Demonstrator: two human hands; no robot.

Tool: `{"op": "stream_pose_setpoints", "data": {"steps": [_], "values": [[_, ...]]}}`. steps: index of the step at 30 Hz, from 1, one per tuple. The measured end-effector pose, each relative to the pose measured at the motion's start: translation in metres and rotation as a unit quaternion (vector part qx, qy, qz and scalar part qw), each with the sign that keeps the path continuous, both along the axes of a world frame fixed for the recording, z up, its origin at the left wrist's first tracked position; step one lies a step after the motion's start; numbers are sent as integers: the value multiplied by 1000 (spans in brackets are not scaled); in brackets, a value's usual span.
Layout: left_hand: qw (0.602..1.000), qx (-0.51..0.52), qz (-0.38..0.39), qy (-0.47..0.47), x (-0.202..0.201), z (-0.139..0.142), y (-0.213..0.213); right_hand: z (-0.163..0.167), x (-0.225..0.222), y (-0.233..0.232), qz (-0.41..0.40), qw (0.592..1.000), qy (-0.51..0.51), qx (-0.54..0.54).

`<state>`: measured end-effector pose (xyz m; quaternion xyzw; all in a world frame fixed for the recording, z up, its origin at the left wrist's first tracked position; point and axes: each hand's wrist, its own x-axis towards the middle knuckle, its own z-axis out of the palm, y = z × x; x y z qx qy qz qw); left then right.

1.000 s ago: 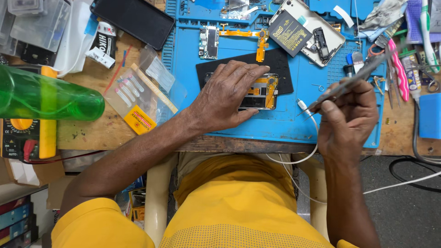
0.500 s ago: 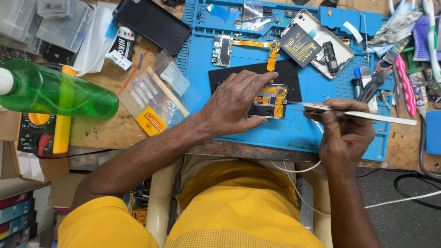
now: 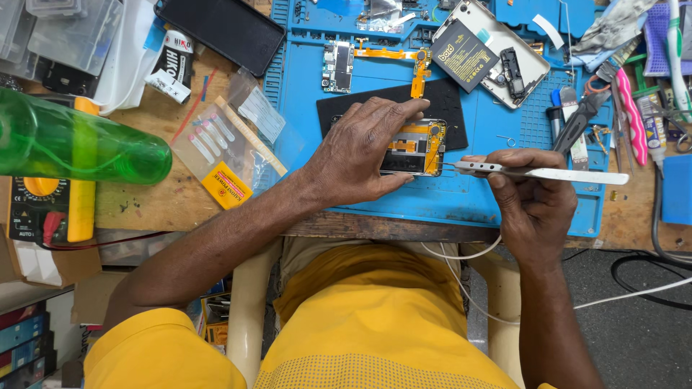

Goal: The person disassembles a smartphone on a blue repair mat, prying the back cover open with a tool and lifting out the battery. They then hold the phone frame and use a metal pry bar and a white plastic tool to work along the frame edges and separate components.

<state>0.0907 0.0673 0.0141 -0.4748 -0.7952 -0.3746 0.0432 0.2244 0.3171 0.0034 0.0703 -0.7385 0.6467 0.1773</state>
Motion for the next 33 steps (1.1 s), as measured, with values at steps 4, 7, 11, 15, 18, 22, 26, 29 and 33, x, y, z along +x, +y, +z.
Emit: {"op": "stream_pose_setpoints", "data": {"steps": [4, 7, 11, 15, 18, 22, 26, 29, 33], "values": [[1000, 4, -5, -2, 1, 0, -1, -5, -1, 1, -25, 997, -21, -72], [1000, 10, -8, -10, 2, 1, -2, -10, -4, 2, -3, 984, -31, -173], [1000, 18, -10, -7, 2, 1, -1, -11, -4, -3, -5, 983, -24, -183], [1000, 21, -5, -3, 1, 0, 0, 0, 2, -1, 1, 995, 10, -103], [1000, 17, -8, 1, 1, 1, -1, 7, 5, -3, -2, 999, 0, -54], [1000, 9, 0, 22, 3, 1, -3, 11, 5, -9, 17, 1000, 10, 6], [999, 17, 1, 42, 4, 1, -2, 15, 8, -11, 17, 993, 26, 113], [999, 20, -6, 36, 3, 1, -3, 13, 8, -10, 8, 997, 19, 78], [998, 38, -9, 40, 4, 2, -3, 7, 6, -8, -18, 999, -4, -37]]}}
